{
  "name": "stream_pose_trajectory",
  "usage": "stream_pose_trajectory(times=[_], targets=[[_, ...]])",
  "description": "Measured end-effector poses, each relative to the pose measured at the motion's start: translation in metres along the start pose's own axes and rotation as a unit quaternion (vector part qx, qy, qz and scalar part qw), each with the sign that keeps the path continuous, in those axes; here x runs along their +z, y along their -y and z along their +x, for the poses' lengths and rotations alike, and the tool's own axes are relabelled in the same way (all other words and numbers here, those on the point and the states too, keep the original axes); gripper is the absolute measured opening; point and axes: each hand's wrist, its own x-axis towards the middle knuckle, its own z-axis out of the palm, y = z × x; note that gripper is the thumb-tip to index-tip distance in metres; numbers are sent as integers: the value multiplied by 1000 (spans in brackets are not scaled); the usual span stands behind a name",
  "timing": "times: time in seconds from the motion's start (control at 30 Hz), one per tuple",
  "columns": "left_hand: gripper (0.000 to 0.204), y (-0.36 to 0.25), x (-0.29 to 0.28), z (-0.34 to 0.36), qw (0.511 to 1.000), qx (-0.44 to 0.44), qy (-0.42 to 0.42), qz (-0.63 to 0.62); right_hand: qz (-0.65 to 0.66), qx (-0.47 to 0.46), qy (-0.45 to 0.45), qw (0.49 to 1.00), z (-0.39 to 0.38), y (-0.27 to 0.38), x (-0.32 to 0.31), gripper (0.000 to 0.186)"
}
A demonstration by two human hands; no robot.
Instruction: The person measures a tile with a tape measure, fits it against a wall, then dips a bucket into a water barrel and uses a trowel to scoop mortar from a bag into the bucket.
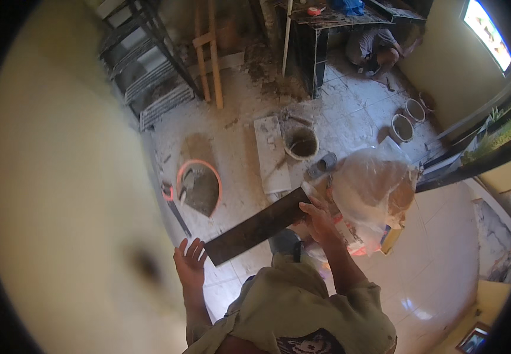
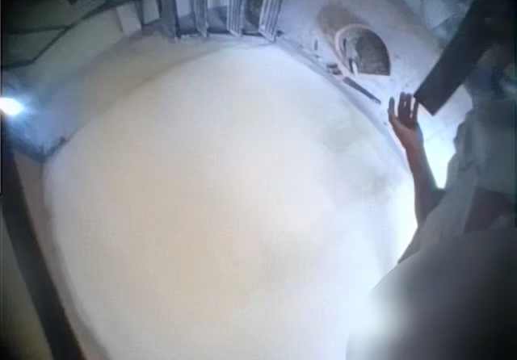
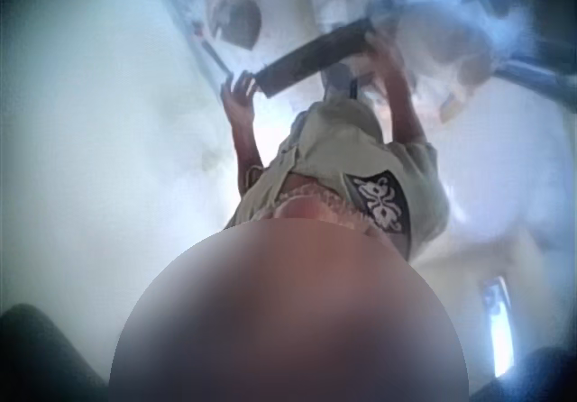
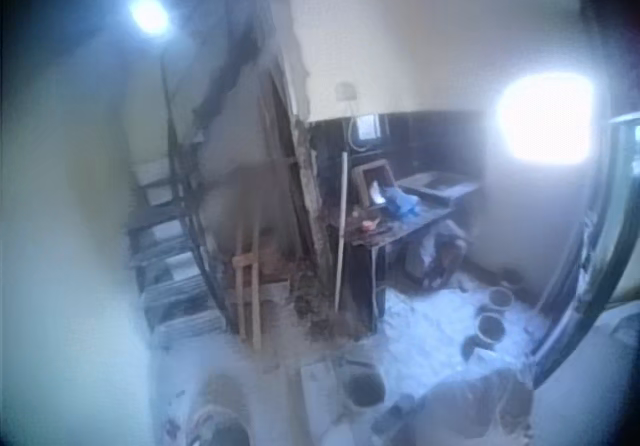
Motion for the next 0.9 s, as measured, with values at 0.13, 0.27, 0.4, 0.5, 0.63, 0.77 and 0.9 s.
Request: stream_pose_trajectory(times=[0.13,0.27,0.4,0.5,0.63,0.77,0.9], targets=[[66,-89,54,113,973,-17,164,162,-28,35,-31,999,95,27,51,30],[74,-134,138,209,875,-167,378,251,-465,-219,39,857,192,45,87,31],[79,-131,187,300,785,-258,494,271,-192,87,52,976,277,98,177,33],[76,-138,228,359,772,-342,495,203,-190,77,-3,979,353,94,191,34],[78,-148,274,461,733,-437,503,134,-182,54,46,981,457,109,202,35],[81,-169,333,555,723,-514,455,85,-135,2,-77,988,562,132,216,34],[87,-193,380,639,653,-646,395,19,-147,5,-1,989,628,178,228,49]])
